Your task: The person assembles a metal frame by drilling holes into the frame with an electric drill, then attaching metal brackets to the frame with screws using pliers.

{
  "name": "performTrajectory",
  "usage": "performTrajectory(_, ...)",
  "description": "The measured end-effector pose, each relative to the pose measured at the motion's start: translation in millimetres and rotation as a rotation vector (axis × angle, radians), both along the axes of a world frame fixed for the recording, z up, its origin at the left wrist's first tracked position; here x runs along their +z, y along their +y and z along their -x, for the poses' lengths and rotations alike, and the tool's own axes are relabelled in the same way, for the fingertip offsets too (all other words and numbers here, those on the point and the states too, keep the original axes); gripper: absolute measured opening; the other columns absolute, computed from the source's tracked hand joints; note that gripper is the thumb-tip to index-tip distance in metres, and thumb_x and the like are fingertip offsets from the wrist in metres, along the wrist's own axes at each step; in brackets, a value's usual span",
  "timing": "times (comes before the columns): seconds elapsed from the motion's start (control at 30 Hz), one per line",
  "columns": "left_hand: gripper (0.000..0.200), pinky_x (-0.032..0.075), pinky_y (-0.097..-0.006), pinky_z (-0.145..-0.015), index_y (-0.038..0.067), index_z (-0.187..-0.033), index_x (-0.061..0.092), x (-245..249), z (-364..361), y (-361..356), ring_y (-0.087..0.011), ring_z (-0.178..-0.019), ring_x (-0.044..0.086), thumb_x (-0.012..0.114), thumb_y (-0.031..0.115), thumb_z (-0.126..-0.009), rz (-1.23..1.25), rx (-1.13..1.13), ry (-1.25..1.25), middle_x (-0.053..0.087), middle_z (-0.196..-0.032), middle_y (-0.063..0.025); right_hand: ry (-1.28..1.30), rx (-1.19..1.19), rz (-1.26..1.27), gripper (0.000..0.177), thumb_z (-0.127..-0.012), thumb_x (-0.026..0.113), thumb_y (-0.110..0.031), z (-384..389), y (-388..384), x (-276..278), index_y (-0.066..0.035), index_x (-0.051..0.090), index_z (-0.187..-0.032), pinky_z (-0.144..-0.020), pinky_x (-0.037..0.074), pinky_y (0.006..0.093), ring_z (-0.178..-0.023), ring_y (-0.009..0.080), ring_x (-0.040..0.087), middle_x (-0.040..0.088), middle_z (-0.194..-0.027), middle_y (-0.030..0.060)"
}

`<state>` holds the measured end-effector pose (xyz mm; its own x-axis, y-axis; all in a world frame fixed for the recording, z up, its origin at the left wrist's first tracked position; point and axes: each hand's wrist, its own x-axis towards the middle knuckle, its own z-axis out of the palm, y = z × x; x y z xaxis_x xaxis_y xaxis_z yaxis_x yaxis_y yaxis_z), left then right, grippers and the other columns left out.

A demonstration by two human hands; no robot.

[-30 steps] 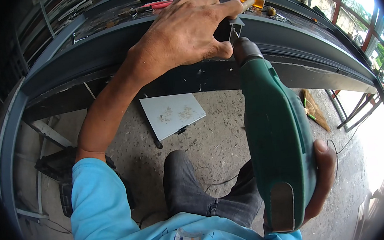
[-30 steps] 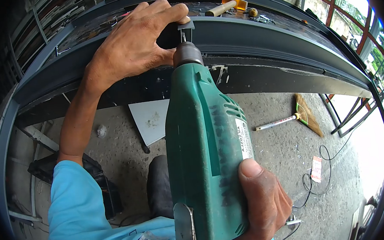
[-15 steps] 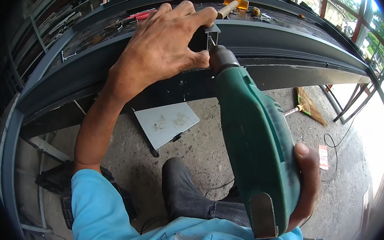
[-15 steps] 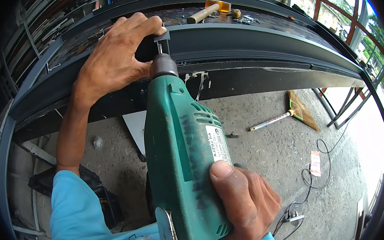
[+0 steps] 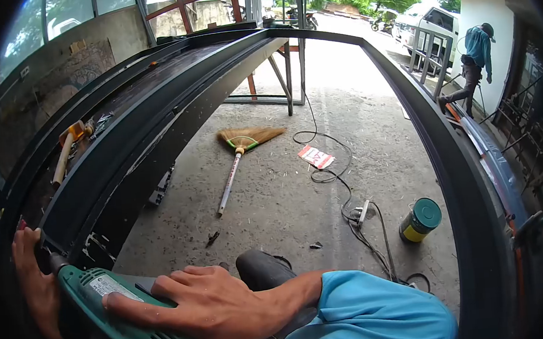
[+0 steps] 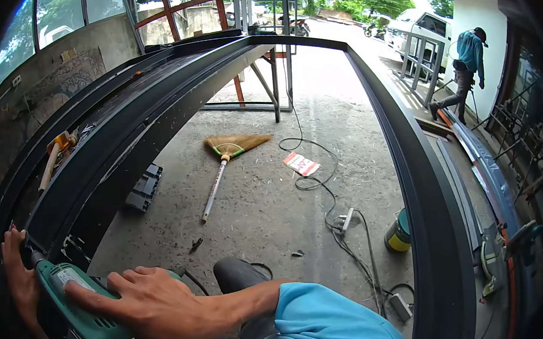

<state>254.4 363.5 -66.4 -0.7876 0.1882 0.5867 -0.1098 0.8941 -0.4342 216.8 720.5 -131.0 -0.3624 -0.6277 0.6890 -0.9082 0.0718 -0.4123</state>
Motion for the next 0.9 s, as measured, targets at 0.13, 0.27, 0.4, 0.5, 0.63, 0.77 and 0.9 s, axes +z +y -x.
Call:
performTrajectory(0.13,0.08,0.013,-0.047,-0.117,0.003,-0.146,0.03,1.7,-0.6,-8.8,-0.0309,-0.142,0.024,0.044,0.06,-0.091,-0.02,0.061,-0.033,0.038,-0.147,-0.0141,0.022,-0.032,0.038,0.091,-0.07,0.069,-0.012,2.1,-2.1,-3.5,-0.022,0.024,-0.148,-0.064,0.046,0.0421,-0.075,0.0307,0.059,0.054,-0.088,0.0129)
performTrajectory(0.27,0.078,0.018,-0.0468,-0.115,0.003,-0.147,0.029,-3.5,8.3,-46.9,-0.032,-0.143,0.023,0.043,0.058,-0.093,0.065,-0.019,-0.054,0.036,-0.148,-0.0158,0.096,-0.009,0.187,0.088,-0.068,0.066,-0.005,5.4,-5.7,-8.8,-0.018,0.026,-0.145,-0.061,0.044,0.0439,-0.071,0.0296,0.058,0.055,-0.086,0.0146)
performTrajectory(0.4,0.075,0.025,-0.0462,-0.113,0.002,-0.145,0.031,4.8,6.3,-40.9,-0.0334,-0.141,0.027,0.053,0.049,-0.092,-0.136,-0.153,-0.105,0.034,-0.149,-0.0179,0.125,-0.001,0.275,0.086,-0.069,0.066,-0.007,-1.6,-2.6,-18.3,-0.018,0.026,-0.145,-0.061,0.041,0.0425,-0.072,0.0273,0.056,0.054,-0.084,0.0134)
performTrajectory(0.5,0.073,0.024,-0.0465,-0.114,0.0,-0.144,0.032,-1.6,15.7,-40.6,-0.0319,-0.14,0.028,0.061,0.04,-0.089,-0.49,-0.37,-0.117,0.034,-0.148,-0.0185,0.112,-0.019,0.258,0.088,-0.069,0.068,-0.009,-10.8,16.3,-26.4,-0.019,0.028,-0.146,-0.063,0.043,0.0416,-0.075,0.0277,0.057,0.056,-0.09,0.0142)
performTrajectory(0.63,0.06,0.03,-0.0436,-0.111,0.007,-0.134,0.047,-7.9,16.9,-5.8,-0.0348,-0.134,0.038,0.063,0.005,-0.076,-0.406,-0.052,0.129,0.046,-0.139,-0.0173,-0.011,0.024,0.195,0.084,-0.067,0.074,-0.015,-26.5,62.3,-21.9,-0.02,0.04,-0.143,-0.07,0.048,0.0399,-0.08,0.0287,0.061,0.061,-0.104,0.017)
performTrajectory(0.77,0.05,0.039,-0.0455,-0.103,0.013,-0.116,0.053,14.1,0.2,82.3,-0.0353,-0.119,0.051,0.072,0.015,-0.07,-0.544,-0.112,0.182,0.058,-0.126,-0.0135,-0.068,0.083,0.281,0.071,-0.069,0.078,-0.018,-16.6,47.1,-33.4,-0.007,0.05,-0.134,-0.072,0.051,0.0402,-0.082,0.0295,0.067,0.066,-0.1,0.0236)
performTrajectory(0.9,0.049,0.045,-0.0365,-0.098,0.003,-0.118,0.048,31.5,-4.9,52.9,-0.0223,-0.103,0.063,0.07,0.011,-0.075,-0.856,-0.464,0.303,0.065,-0.111,-0.0121,-0.129,0.103,0.393,0.071,-0.067,0.08,-0.015,-5.3,16.4,-40.9,-0.006,0.052,-0.131,-0.084,0.048,0.0405,-0.096,0.03,0.062,0.061,-0.11,0.0203)
